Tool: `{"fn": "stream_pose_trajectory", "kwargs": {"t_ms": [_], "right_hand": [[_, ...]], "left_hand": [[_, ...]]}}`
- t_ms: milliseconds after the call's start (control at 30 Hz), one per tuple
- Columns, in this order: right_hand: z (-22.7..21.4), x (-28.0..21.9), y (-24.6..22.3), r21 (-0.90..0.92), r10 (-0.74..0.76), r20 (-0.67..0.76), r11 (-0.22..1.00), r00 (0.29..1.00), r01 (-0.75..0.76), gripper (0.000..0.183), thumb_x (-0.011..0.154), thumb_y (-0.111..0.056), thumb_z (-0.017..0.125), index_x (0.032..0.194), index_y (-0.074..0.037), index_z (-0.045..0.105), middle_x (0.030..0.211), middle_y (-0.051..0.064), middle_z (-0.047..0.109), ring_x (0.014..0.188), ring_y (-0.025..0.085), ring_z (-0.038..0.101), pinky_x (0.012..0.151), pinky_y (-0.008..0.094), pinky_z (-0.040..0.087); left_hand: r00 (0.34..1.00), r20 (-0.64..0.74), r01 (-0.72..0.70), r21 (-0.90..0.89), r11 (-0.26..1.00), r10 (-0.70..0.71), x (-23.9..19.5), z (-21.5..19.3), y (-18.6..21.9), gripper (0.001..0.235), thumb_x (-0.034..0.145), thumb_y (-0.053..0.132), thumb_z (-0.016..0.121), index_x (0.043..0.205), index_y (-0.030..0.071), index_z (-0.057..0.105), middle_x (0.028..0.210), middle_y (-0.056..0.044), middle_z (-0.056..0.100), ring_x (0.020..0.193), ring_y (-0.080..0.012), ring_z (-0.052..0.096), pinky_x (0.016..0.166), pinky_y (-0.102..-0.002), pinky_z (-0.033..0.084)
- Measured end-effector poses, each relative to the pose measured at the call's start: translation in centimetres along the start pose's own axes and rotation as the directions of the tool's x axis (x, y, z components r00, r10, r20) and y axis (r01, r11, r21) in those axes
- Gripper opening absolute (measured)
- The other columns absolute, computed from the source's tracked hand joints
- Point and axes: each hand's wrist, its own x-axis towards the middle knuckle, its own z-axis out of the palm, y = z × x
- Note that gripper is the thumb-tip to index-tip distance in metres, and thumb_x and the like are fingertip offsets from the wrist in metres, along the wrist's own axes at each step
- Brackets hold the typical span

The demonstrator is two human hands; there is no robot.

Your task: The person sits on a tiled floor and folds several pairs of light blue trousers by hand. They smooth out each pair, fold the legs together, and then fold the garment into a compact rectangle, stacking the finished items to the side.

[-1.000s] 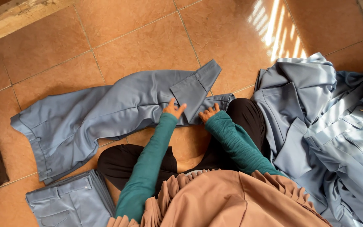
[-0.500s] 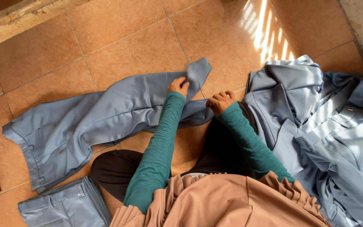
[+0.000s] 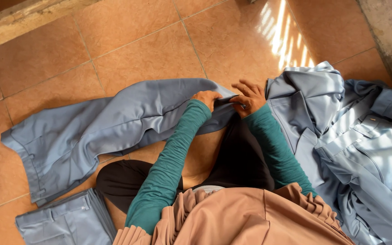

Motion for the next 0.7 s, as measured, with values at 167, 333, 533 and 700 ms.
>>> {"fn": "stream_pose_trajectory", "kwargs": {"t_ms": [167, 333, 533, 700], "right_hand": [[1.1, -1.7, 2.6, 0.346, 0.117, 0.06, 0.929, 0.991, -0.131, 0.022, 0.081, -0.014, 0.085, 0.099, -0.026, 0.082, 0.101, -0.003, 0.074, 0.1, 0.019, 0.069, 0.091, 0.031, 0.053], [-0.9, -2.2, 1.4, 0.279, 0.195, 0.113, 0.935, 0.974, -0.219, 0.027, 0.079, -0.005, 0.088, 0.1, -0.022, 0.085, 0.102, -0.002, 0.074, 0.097, 0.02, 0.07, 0.089, 0.034, 0.058], [2.2, -6.8, 5.5, 0.093, 0.258, 0.186, 0.956, 0.948, -0.278, 0.019, 0.078, -0.013, 0.089, 0.092, -0.024, 0.082, 0.1, -0.006, 0.074, 0.1, 0.017, 0.07, 0.085, 0.033, 0.06], [1.9, -6.4, 5.5, 0.096, 0.378, 0.227, 0.908, 0.898, -0.407, 0.025, 0.076, -0.009, 0.087, 0.096, -0.025, 0.082, 0.1, -0.004, 0.073, 0.092, 0.024, 0.071, 0.083, 0.038, 0.061]], "left_hand": [[0.969, -0.19, -0.172, -0.051, 0.984, 0.159, 0.4, 5.2, -2.1, 0.035, 0.102, 0.022, 0.047, 0.129, 0.04, 0.059, 0.119, 0.0, 0.071, 0.109, -0.0276, 0.072, 0.099, -0.043, 0.06], [0.9, -0.427, -0.048, 0.101, 0.994, 0.087, -1.9, 10.5, -6.5, 0.035, 0.097, 0.021, 0.055, 0.127, 0.039, 0.056, 0.107, 0.004, 0.065, 0.104, -0.0196, 0.071, 0.091, -0.039, 0.063], [0.82, -0.57, 0.008, 0.115, 0.993, 0.06, -2.6, 13.2, -14.1, 0.025, 0.096, 0.022, 0.058, 0.117, 0.036, 0.059, 0.096, 0.004, 0.063, 0.094, -0.0181, 0.071, 0.085, -0.035, 0.063], [0.74, -0.656, -0.077, 0.141, 0.987, 0.151, -3.9, 11.1, -11.9, 0.021, 0.098, 0.021, 0.058, 0.114, 0.033, 0.061, 0.094, 0.004, 0.062, 0.093, -0.0168, 0.07, 0.084, -0.031, 0.063]]}}
